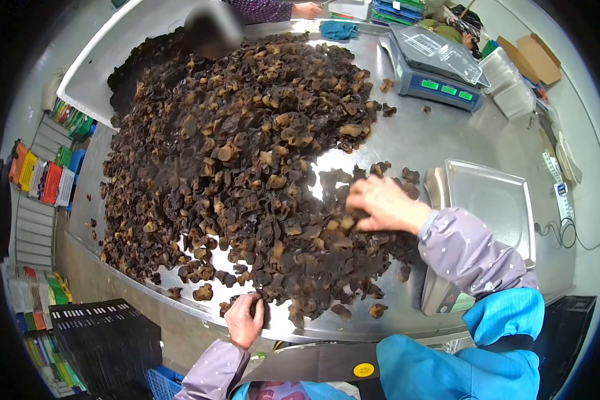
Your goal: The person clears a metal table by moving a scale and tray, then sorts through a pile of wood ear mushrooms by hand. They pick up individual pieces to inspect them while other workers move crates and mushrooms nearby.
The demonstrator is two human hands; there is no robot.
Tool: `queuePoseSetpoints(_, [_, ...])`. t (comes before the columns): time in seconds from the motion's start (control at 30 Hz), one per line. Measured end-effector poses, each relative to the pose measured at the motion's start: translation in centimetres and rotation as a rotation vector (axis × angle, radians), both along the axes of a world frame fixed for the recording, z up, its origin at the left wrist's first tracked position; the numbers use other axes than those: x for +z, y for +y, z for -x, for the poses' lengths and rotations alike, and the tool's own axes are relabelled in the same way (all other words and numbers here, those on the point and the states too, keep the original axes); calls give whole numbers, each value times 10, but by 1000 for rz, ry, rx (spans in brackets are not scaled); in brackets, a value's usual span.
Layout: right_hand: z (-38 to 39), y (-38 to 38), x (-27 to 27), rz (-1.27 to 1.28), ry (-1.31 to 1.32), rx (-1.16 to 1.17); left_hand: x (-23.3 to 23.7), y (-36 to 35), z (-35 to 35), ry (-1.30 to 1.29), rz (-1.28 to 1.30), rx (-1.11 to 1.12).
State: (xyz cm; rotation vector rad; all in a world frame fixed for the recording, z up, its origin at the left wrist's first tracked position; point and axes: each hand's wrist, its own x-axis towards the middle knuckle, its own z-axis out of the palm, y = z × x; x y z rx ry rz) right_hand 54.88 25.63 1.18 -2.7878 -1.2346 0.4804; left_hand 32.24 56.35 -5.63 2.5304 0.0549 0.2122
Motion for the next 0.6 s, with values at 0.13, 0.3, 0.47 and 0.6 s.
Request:
queuePoseSetpoints(0.13, [-20,31,-5,-248,-21,-118,-3,1,1,-9,17,5])
queuePoseSetpoints(0.3, [-14,117,-31,-442,164,-127,-5,2,2,-1,13,16])
queuePoseSetpoints(0.47, [38,134,-37,-348,14,175,-9,4,3,7,12,16])
queuePoseSetpoints(0.6, [36,86,-25,-295,14,146,-10,6,4,-14,15,-6])
